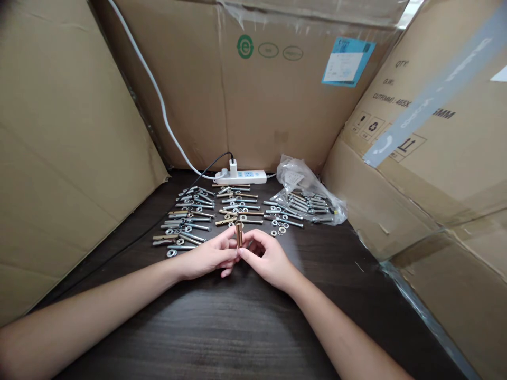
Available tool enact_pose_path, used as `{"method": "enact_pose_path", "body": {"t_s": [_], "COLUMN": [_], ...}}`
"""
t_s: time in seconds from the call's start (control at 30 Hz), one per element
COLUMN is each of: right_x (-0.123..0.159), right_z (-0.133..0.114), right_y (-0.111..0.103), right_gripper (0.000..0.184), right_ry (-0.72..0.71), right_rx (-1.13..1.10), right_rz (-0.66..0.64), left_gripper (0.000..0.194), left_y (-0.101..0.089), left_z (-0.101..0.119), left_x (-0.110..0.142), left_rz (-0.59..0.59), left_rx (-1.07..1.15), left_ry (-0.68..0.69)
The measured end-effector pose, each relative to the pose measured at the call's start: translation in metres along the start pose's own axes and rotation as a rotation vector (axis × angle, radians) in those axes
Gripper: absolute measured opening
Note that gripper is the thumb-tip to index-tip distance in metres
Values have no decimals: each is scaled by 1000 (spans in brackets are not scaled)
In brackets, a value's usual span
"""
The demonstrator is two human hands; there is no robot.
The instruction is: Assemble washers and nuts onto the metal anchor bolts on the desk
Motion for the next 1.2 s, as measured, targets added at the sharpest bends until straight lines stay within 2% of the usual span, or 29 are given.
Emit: {"method": "enact_pose_path", "body": {"t_s": [0.13,0.37,0.7,0.97,1.2], "right_x": [1,2,6,3,3], "right_z": [-6,-14,-19,-8,-14], "right_y": [1,-3,-6,-4,-5], "right_gripper": [17,15,15,18,18], "right_ry": [-50,-127,-165,-79,-78], "right_rx": [73,199,210,238,247], "right_rz": [-2,43,98,12,-67], "left_gripper": [18,20,19,26,34], "left_y": [2,7,5,2,2], "left_z": [3,3,0,1,-2], "left_x": [1,2,1,1,1], "left_rz": [4,-32,-11,-22,-22], "left_rx": [-68,-179,-165,-131,-140], "left_ry": [18,30,4,-1,47]}}
Point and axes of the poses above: each hand's wrist, its own x-axis away from the middle knuckle, its own y-axis out of the palm, z = x × y, the point moved 7 cm from there along -x, towards the middle knuckle, and after that the axes turned 1 degree about -y, right-handed, at the moved point
